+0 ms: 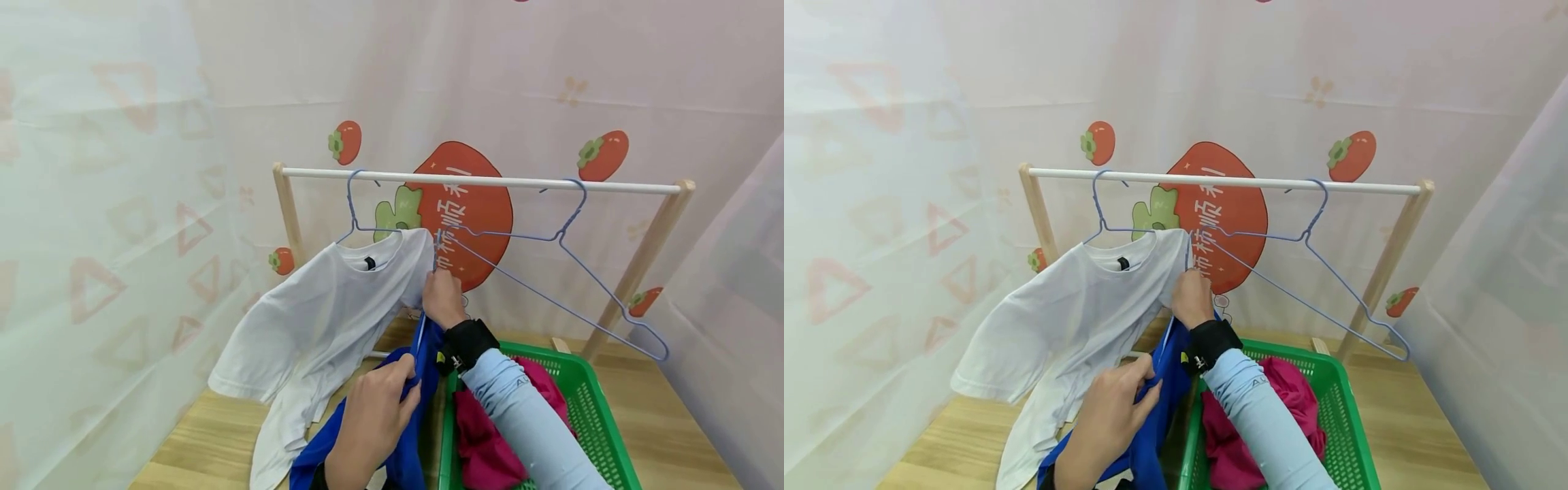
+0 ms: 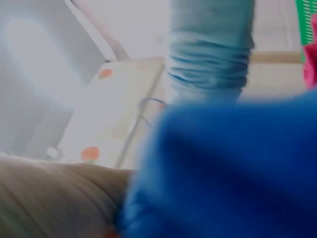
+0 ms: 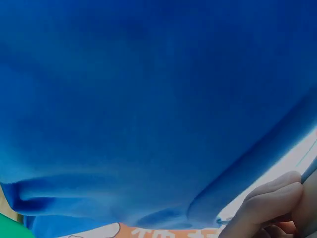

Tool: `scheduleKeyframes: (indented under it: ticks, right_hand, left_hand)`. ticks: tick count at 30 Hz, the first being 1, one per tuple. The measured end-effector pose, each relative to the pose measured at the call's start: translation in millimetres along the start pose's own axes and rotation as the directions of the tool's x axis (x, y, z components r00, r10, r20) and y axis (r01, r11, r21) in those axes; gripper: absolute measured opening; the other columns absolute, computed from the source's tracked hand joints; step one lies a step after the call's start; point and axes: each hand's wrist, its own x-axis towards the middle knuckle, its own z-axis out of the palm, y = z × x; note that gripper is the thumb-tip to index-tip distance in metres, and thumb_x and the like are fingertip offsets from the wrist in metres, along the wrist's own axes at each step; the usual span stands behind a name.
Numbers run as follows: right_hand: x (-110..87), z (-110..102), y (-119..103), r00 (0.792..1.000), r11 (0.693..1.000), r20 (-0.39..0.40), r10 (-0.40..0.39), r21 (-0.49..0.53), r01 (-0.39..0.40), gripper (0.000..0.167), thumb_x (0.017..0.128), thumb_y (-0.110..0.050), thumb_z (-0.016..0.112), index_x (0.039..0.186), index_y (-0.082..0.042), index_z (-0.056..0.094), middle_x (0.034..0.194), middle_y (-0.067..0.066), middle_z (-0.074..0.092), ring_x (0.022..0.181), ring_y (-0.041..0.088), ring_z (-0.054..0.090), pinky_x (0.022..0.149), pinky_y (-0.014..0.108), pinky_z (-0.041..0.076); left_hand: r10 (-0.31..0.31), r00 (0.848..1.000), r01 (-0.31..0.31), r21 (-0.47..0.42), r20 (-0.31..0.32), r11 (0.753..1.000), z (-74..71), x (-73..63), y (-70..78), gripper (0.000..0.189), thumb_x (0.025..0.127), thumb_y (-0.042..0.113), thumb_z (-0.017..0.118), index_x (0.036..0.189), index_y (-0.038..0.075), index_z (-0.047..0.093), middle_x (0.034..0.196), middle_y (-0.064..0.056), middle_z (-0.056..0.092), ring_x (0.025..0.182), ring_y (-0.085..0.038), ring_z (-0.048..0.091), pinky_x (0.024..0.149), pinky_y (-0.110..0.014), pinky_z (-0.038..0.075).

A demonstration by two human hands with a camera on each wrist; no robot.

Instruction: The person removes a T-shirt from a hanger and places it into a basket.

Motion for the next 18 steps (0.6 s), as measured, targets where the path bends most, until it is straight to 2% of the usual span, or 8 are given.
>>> scheduleKeyframes:
  ticks: [3, 5, 9, 11, 14, 18]
  right_hand:
    - [6.5, -6.8, 0.5, 0.999, 0.999, 0.022, 0.044, 0.001, -0.044, 0.040, 0.114, -0.016, 0.040, 0.085, 0.000, 0.062, 0.072, 0.011, 0.054, 0.071, 0.033, 0.063, 0.067, 0.038, 0.047]
    - [10.3, -12.5, 1.1, 0.997, 0.998, 0.035, 0.064, 0.002, -0.065, 0.039, 0.114, -0.016, 0.040, 0.090, 0.002, 0.065, 0.075, 0.013, 0.057, 0.076, 0.034, 0.065, 0.068, 0.038, 0.047]
    - [14.8, -23.5, 2.2, 0.993, 0.994, 0.055, 0.108, 0.018, -0.110, 0.040, 0.113, -0.015, 0.041, 0.083, 0.001, 0.063, 0.071, 0.010, 0.052, 0.070, 0.030, 0.061, 0.061, 0.032, 0.041]
    - [14.1, -27.2, 1.6, 0.989, 0.991, 0.070, 0.129, 0.032, -0.132, 0.041, 0.113, -0.016, 0.041, 0.079, -0.003, 0.059, 0.068, 0.006, 0.047, 0.064, 0.025, 0.056, 0.057, 0.030, 0.038]
    - [7.5, -32.5, -1.8, 0.984, 0.985, 0.106, 0.143, 0.081, -0.152, 0.043, 0.114, -0.019, 0.040, 0.075, -0.007, 0.052, 0.066, 0.003, 0.042, 0.056, 0.020, 0.049, 0.053, 0.029, 0.036]
    - [-8.5, -39.1, -4.1, 0.988, 0.986, 0.132, 0.086, 0.134, -0.104, 0.047, 0.115, -0.021, 0.039, 0.069, -0.011, 0.044, 0.060, 0.002, 0.037, 0.048, 0.017, 0.040, 0.049, 0.029, 0.032]
  left_hand:
    - [0.020, 1.000, -0.020, 0.002, 0.022, 1.000, -8.4, -3.0, 2.7, 0.040, 0.097, 0.019, 0.078, 0.080, 0.020, 0.042, 0.063, 0.013, 0.024, 0.051, 0.001, 0.024, 0.052, -0.018, 0.019]
    - [0.031, 0.999, -0.031, 0.020, 0.039, 0.999, -13.2, -4.1, 3.2, 0.040, 0.095, 0.019, 0.079, 0.079, 0.020, 0.043, 0.062, 0.013, 0.024, 0.051, 0.001, 0.024, 0.051, -0.019, 0.018]
    - [0.047, 0.997, -0.050, 0.063, 0.062, 0.997, -14.7, -3.5, 0.1, 0.037, 0.091, 0.018, 0.083, 0.079, 0.023, 0.048, 0.059, 0.013, 0.029, 0.049, 0.000, 0.025, 0.047, -0.019, 0.018]
    - [0.043, 0.998, -0.047, 0.070, 0.051, 0.996, -10.0, -0.8, -3.6, 0.032, 0.090, 0.018, 0.084, 0.082, 0.024, 0.053, 0.059, 0.014, 0.037, 0.049, 0.001, 0.027, 0.045, -0.019, 0.020]
    - [0.028, 0.999, -0.029, 0.035, 0.024, 0.999, 1.2, 6.1, -11.0, 0.021, 0.093, 0.018, 0.081, 0.090, 0.023, 0.061, 0.063, 0.014, 0.051, 0.048, 0.002, 0.030, 0.043, -0.019, 0.024]
    - [0.006, 1.000, -0.006, -0.033, -0.024, 0.999, 18.2, 15.3, -23.4, 0.009, 0.095, 0.018, 0.076, 0.097, 0.020, 0.067, 0.066, 0.011, 0.056, 0.048, 0.003, 0.032, 0.043, -0.018, 0.028]
